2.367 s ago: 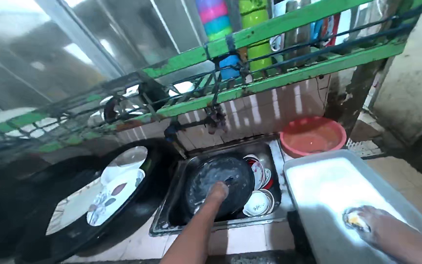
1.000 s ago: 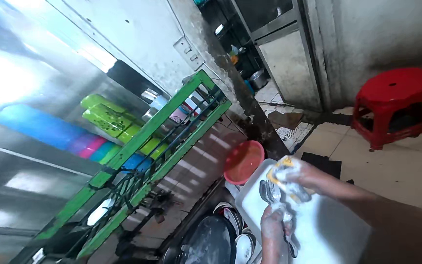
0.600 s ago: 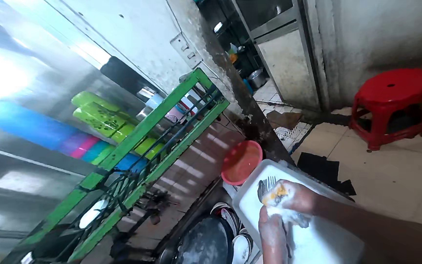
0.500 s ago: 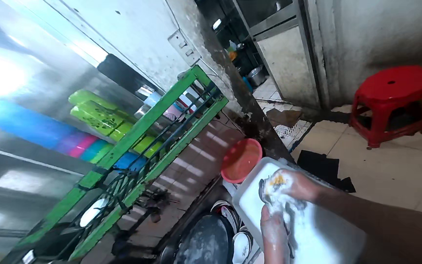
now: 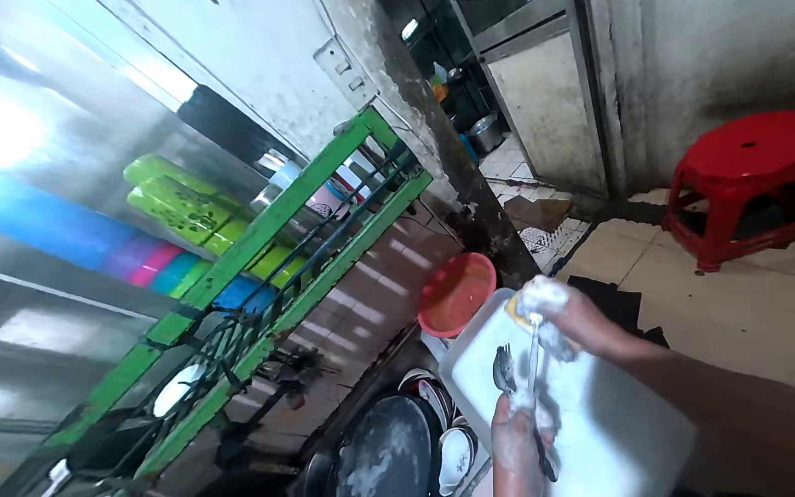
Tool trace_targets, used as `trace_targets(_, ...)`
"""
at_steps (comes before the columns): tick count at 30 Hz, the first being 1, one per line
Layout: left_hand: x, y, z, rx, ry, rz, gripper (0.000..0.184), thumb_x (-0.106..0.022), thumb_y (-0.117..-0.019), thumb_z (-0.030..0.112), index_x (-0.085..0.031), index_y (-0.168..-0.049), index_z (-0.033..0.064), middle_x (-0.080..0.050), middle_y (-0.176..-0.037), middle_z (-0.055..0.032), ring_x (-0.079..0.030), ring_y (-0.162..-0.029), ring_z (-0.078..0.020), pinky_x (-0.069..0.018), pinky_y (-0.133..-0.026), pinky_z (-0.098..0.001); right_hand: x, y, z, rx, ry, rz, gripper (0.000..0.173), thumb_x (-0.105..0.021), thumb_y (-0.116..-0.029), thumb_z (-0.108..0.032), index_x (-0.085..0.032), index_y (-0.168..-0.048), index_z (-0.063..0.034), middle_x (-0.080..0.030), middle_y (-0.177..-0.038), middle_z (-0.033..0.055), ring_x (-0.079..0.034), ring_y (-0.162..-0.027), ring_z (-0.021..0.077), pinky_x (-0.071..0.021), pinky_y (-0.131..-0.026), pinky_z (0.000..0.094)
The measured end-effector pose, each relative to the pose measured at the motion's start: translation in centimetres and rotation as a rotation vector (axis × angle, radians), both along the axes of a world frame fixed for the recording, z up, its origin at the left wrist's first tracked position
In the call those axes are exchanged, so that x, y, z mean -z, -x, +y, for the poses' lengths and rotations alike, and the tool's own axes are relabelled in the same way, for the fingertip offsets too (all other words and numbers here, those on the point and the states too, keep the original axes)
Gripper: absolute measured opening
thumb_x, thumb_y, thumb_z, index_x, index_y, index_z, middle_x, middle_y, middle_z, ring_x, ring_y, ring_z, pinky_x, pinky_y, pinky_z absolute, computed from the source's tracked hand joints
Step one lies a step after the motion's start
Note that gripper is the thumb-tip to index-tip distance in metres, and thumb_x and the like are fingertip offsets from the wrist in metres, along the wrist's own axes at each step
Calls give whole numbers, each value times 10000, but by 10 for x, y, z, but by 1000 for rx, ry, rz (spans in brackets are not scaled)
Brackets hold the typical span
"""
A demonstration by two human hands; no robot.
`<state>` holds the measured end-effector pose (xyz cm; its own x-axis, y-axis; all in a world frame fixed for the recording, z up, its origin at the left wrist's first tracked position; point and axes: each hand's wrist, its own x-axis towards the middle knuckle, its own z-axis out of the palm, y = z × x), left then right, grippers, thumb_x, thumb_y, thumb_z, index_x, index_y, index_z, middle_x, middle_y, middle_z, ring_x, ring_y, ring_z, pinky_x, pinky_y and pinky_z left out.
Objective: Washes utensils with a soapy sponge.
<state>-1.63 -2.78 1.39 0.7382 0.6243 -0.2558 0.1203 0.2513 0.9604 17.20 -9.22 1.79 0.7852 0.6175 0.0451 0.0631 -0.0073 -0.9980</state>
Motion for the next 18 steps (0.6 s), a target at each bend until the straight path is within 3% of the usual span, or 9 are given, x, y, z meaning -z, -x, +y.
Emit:
trace_targets(2,-18,0,-6,95,-124,-176,176,-349,-1059,4,-451,-1129,-121,-552,-659,-68,-554,-520,-69,-478,-471,-191,-6,2,0,81,-26,170,383,-627,-1025,-263,-596,-1341,-49,-677,-1168,162,-662,-1042,254,-540,-922,485)
trace_targets(3,-60,-1,-21,134,-193,-155,190,-307,-1048,-33,-423,-1116,-166,-545,-696,-89,-560,-568,-61,-485,-528,-169,-6,11,1,58,-27,205,378,-628,-1024,-266,-589,-1340,-63,-682,-1120,131,-668,-978,214,-564,-865,434)
trace_targets(5,-187,-24,-74,-139,-12,435,303,-305,-1079,-26,-533,-1259,-115,-583,-886,-128,-556,-748,-106,-478,-788,-188,-8,35,3,-84,60,126,353,-641,-1017,-215,-594,-1305,-14,-680,-1101,160,-666,-977,234,-549,-885,428)
trace_targets(6,-180,-20,-70,-100,-34,367,309,-286,-1082,-15,-511,-1257,-134,-568,-880,-118,-540,-735,-92,-470,-759,-178,-8,43,2,-165,119,49,364,-651,-1012,-223,-612,-1298,-3,-686,-1140,176,-668,-1039,256,-531,-953,448)
trace_targets(8,-59,-2,-8,146,-144,-148,312,-269,-1097,62,-471,-1146,-170,-587,-757,-100,-573,-599,-57,-488,-540,-173,-12,41,-4,-250,202,-43,375,-665,-1006,-214,-626,-1308,4,-683,-1191,200,-659,-1107,290,-498,-1011,480)
trace_targets(10,0,-2,20,36,-45,-130,325,-344,-1105,157,-588,-1081,-56,-649,-787,-98,-606,-598,-108,-525,-527,-234,-12,26,-11,-314,262,-46,332,-677,-996,-203,-639,-1267,-16,-685,-1129,175,-661,-1036,268,-524,-951,474)
trace_targets(12,2,-3,23,-57,-10,-66,282,-417,-1068,159,-635,-1038,-18,-679,-899,-111,-666,-788,-178,-589,-747,-332,-16,16,-20,-455,373,-44,345,-695,-984,-224,-641,-1250,-10,-681,-1112,191,-661,-1026,294,-521,-943,513)
trace_targets(14,1,-3,18,-63,3,-90,236,-474,-1018,140,-648,-1013,-19,-677,-944,-113,-664,-902,-191,-570,-865,-360,-23,16,-22,-589,421,-61,357,-715,-969,-241,-642,-1225,-2,-674,-1097,184,-652,-1021,282,-514,-939,503)
trace_targets(18,14,-1,16,-68,85,-203,269,-517,-1002,150,-602,-1186,-26,-685,-1051,-117,-678,-971,-168,-582,-868,-335,-24,25,-24,-645,366,-63,377,-731,-957,-302,-657,-1187,-13,-676,-1061,148,-648,-980,231,-520,-917,453)
